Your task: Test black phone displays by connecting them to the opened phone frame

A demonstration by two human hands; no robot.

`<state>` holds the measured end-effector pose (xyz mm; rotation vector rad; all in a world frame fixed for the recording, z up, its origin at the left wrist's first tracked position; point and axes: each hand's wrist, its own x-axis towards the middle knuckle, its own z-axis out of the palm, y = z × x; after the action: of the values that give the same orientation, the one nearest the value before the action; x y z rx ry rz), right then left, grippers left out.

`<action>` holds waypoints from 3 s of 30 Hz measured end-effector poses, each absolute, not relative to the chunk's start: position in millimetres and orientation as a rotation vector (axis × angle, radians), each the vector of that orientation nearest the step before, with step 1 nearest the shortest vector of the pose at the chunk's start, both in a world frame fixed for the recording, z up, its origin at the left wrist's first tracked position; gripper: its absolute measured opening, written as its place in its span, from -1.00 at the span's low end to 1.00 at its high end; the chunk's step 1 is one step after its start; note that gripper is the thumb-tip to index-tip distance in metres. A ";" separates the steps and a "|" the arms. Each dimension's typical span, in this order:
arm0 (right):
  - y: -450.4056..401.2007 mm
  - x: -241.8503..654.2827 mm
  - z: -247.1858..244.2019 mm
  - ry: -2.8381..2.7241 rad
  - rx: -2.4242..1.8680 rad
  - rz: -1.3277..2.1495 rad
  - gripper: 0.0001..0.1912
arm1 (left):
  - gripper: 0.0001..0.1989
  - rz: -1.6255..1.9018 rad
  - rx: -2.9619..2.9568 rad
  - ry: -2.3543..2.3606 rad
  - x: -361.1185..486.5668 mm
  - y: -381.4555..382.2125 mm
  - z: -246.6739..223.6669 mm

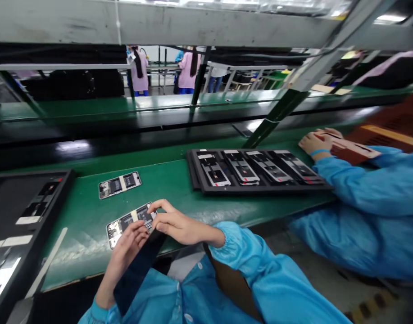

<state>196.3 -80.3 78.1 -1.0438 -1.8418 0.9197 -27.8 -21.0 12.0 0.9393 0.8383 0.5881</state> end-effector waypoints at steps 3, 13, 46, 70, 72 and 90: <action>-79.1 199.3 77.9 -1.838 -1.016 1.030 -0.52 | -0.61 0.508 0.979 0.681 -22.3 -23.1 2.5; -82.3 216.9 58.8 -1.750 -1.033 1.174 -0.52 | -0.55 0.612 0.637 0.487 -1.8 -50.4 17.0; -10.0 207.2 32.1 -2.270 -1.373 0.070 -0.57 | -0.78 0.894 1.593 0.874 -74.8 45.1 19.5; 10.2 167.6 -0.4 -2.278 -1.045 0.410 -0.62 | -0.56 0.742 2.503 0.978 -111.9 18.4 1.2; 9.6 167.7 -0.9 -2.269 -1.037 0.413 -0.64 | -0.58 0.730 2.508 0.977 -112.2 19.1 0.3; 8.6 166.4 -0.8 -2.270 -1.045 0.402 -0.64 | -0.64 0.603 2.794 0.968 -112.1 18.9 0.3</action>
<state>166.4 8.6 -0.8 -1.0445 -2.2705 0.4018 -112.1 18.9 0.3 2.7943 0.9679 0.6028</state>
